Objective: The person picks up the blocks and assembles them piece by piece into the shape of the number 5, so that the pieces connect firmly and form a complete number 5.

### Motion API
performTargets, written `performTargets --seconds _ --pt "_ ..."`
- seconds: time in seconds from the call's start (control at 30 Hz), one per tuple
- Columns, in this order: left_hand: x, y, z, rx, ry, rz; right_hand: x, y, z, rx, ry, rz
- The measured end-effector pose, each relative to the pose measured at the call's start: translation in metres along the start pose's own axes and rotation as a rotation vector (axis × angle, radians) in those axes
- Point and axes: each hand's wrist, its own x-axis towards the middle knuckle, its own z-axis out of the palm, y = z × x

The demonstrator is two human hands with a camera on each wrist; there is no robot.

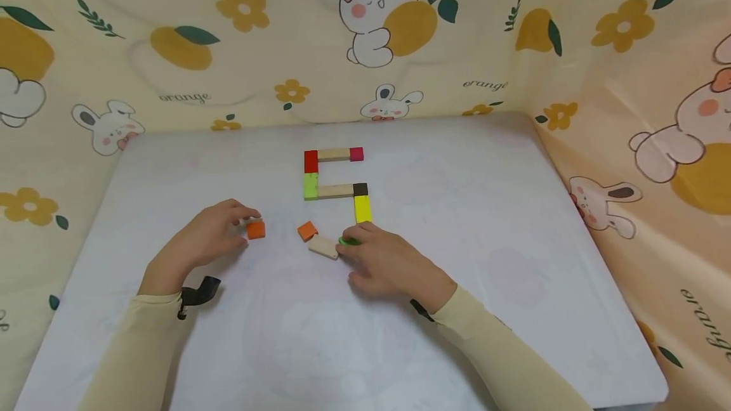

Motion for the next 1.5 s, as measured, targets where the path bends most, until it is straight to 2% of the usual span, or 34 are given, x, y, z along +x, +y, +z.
performTargets --seconds 0.23,0.6,0.77,1.1,1.2,1.4,1.5 --pt "0.002 -0.004 0.01 0.012 0.033 0.076 -0.001 0.0 -0.002 0.004 0.001 0.009" --pt "0.008 -0.003 0.011 0.019 0.041 0.066 0.001 0.002 -0.001 -0.009 -0.008 0.005" --pt "0.014 0.003 0.008 0.004 0.036 0.068 0.001 0.001 0.0 -0.011 -0.009 0.016" --pt "0.036 0.022 0.005 -0.013 0.013 0.094 0.001 0.001 0.0 -0.016 -0.014 0.015" --pt "0.045 0.028 0.007 -0.017 -0.007 0.105 0.001 0.001 0.001 -0.018 -0.017 0.017" --pt "0.06 0.039 0.016 -0.019 -0.023 0.176 0.001 0.001 0.002 -0.034 -0.012 0.008" --pt "0.066 0.043 0.018 -0.018 -0.038 0.182 0.002 0.001 0.002 -0.044 -0.012 0.006"
